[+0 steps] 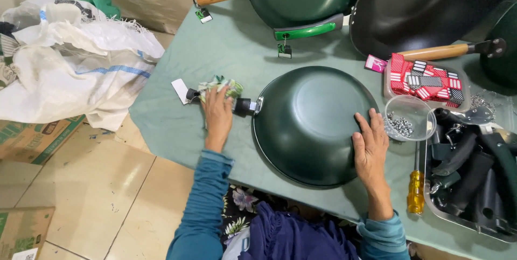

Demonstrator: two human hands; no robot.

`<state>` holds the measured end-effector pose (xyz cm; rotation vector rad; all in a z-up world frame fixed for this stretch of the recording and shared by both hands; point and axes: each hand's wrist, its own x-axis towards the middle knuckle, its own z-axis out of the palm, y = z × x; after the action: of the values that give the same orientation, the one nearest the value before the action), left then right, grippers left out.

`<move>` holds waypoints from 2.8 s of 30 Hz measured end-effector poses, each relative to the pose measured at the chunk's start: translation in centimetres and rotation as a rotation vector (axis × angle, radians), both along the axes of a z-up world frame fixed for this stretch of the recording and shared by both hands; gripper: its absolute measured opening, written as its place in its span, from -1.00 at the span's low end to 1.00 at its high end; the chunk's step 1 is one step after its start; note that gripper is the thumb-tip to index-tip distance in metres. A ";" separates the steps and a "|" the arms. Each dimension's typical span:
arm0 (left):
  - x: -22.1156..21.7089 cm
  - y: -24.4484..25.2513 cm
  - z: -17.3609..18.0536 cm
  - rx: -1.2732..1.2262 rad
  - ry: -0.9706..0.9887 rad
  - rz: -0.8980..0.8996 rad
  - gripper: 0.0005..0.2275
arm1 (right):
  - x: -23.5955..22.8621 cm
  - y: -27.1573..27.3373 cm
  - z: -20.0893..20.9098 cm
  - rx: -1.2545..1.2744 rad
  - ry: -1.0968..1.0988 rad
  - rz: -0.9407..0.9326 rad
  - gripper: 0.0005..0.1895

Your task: Attaching a handle to a wok using screws and a screwdriver, followed by cleaning the wok with a cloth.

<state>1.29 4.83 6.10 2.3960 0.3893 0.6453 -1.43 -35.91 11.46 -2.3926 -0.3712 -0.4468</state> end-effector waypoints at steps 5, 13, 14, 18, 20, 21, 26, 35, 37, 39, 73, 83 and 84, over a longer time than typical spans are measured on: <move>-3.5 -4.4 5.3 -0.205 -0.006 -0.196 -0.67 | -0.1 0.3 0.2 0.012 -0.019 -0.012 -0.51; 1.4 2.3 -1.5 0.080 0.047 0.041 -0.67 | 0.0 0.1 0.2 -0.001 -0.022 0.003 -0.50; 1.4 1.9 -1.8 0.105 0.020 0.040 -0.68 | 0.1 0.1 0.0 -0.001 -0.020 -0.002 -0.50; -2.3 -3.1 1.5 -0.017 -0.061 -0.155 -0.69 | 0.0 0.1 0.1 -0.001 -0.019 0.001 -0.50; -2.6 -3.0 1.6 -0.024 -0.024 -0.259 -0.62 | 0.1 0.3 0.2 0.008 -0.015 0.004 -0.50; -2.8 -3.2 1.5 -0.035 0.017 -0.371 -0.53 | -0.2 0.2 0.2 0.013 -0.006 0.000 -0.50; -0.4 2.9 3.0 0.125 0.308 -0.457 -0.42 | 0.0 0.1 0.0 0.001 -0.013 0.003 -0.51; 2.6 10.7 1.0 0.162 0.414 -0.380 -0.41 | 0.0 0.0 -0.1 -0.005 -0.018 -0.022 -0.52; 3.0 9.6 -0.1 0.157 0.367 -0.398 -0.42 | 0.1 0.1 -0.1 -0.002 -0.019 -0.019 -0.52; 2.8 6.9 -0.6 0.150 0.329 -0.458 -0.45 | 0.0 0.0 -0.3 -0.004 -0.006 -0.020 -0.53; -1.5 4.4 3.3 0.157 0.305 -0.283 -0.50 | 0.0 0.1 0.0 0.007 -0.004 -0.008 -0.52; -7.9 -5.9 9.0 -0.354 -0.192 -0.191 -0.50 | -0.1 0.1 -0.1 0.009 -0.018 -0.018 -0.53; -9.4 -8.1 10.5 -0.369 -0.227 -0.275 -0.49 | 0.0 0.1 -0.1 0.009 -0.022 -0.016 -0.53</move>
<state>-8.15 -3.31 16.63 1.9549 0.0697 0.6468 -1.47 -35.84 11.38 -2.3852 -0.3599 -0.4808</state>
